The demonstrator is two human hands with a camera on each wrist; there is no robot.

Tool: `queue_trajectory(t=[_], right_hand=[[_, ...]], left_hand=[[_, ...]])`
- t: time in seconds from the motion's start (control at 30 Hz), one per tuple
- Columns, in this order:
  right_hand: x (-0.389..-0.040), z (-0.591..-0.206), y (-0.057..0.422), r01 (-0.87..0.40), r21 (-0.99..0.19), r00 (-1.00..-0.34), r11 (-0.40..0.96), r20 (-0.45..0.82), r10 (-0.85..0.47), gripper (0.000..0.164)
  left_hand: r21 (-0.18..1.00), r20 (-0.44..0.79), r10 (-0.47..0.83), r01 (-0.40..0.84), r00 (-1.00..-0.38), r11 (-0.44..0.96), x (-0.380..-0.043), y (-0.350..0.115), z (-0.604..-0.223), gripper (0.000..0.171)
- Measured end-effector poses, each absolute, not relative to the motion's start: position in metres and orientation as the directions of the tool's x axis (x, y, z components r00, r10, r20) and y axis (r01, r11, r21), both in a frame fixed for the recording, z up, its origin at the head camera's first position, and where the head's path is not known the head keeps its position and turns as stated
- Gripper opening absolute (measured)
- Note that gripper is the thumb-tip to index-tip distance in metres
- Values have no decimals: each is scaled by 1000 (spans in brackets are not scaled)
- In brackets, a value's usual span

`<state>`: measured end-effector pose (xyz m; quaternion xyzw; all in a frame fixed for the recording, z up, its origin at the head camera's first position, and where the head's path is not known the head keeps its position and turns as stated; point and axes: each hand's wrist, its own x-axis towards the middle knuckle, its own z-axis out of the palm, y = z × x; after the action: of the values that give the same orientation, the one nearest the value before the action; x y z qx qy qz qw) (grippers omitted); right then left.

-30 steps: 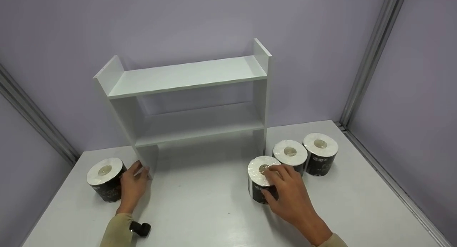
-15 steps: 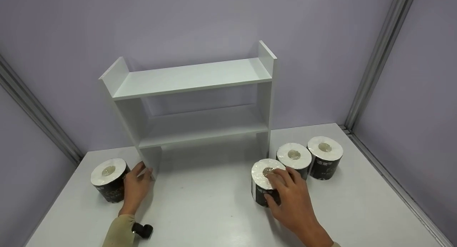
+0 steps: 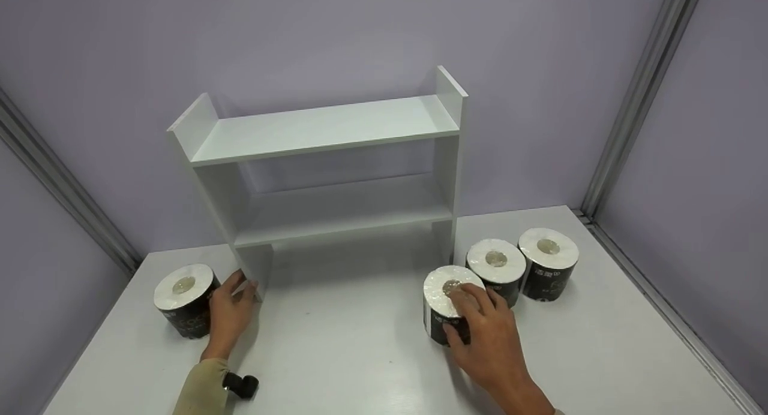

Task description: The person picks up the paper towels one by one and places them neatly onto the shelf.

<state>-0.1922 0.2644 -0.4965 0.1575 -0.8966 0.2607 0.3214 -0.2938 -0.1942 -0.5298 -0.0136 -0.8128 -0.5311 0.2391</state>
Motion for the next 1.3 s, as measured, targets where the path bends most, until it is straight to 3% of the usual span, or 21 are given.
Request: queue_trajectory(t=[0.4,0.93,1.3], right_hand=[[-194,-497,263,-451,-332,-715,829,690,-112,58],[-195,-494,258,-421,-326,-726,846,681,-98,67],[-200,-490,257,-428,-346,-722,835,686,-86,55]], left_hand=[[869,383,-253,254,-888,425,-294,-191,-526,45],[882,368,-258,246,-893,402,-294,-191,-527,46],[867,396,-264,263,-880,424,-294,-191,-528,43]])
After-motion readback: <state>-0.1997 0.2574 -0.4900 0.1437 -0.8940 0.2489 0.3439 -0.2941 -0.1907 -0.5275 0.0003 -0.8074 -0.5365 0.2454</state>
